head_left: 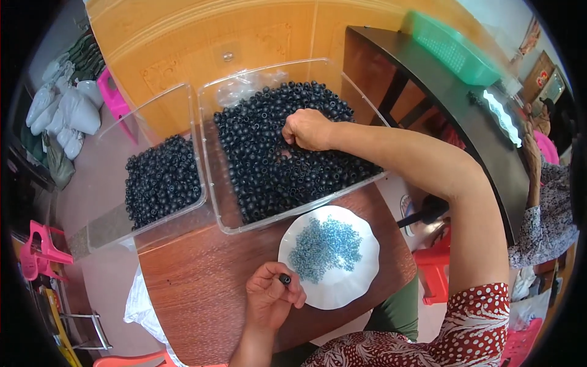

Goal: Sorting small black components or beads from a large storage bin into a small plate and then into a basket.

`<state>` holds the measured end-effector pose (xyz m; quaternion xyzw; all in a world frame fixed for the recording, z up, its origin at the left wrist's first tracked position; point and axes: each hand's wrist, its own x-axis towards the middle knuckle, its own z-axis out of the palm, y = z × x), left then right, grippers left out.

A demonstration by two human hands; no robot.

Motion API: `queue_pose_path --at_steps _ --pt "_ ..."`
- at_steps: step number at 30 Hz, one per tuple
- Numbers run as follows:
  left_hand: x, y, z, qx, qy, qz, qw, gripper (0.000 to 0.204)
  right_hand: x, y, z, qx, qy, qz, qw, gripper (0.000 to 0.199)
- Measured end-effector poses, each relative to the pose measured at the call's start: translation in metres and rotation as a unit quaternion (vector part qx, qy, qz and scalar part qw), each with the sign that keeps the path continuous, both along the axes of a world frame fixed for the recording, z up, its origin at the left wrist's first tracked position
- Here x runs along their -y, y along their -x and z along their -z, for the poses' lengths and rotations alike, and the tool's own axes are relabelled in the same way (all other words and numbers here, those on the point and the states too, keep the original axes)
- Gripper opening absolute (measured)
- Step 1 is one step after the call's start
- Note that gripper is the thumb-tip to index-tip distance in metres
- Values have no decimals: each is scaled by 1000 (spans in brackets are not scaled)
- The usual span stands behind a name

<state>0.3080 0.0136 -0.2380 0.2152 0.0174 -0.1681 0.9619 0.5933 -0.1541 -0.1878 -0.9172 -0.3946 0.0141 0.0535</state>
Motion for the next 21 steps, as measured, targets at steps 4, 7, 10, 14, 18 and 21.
queue_pose_path --at_steps 4,7,10,14,18,21 --pt "1 1 1 1 -4 -16 1000 26 -6 -1 13 22 5 -2 1000 14" --pt "1 2 2 -4 -4 -12 1000 26 -10 -1 20 6 35 -16 999 11" --pt "1 3 -1 -8 -7 -7 1000 27 -13 2 21 64 56 -29 996 13" --pt "0 3 0 -4 -19 -10 1000 28 -23 7 19 32 122 -12 992 15" --pt "0 3 3 -2 -4 -8 1000 27 -30 12 19 46 167 -20 985 14" --pt "0 2 3 6 6 -8 1000 24 -29 18 12 36 182 -29 982 13"
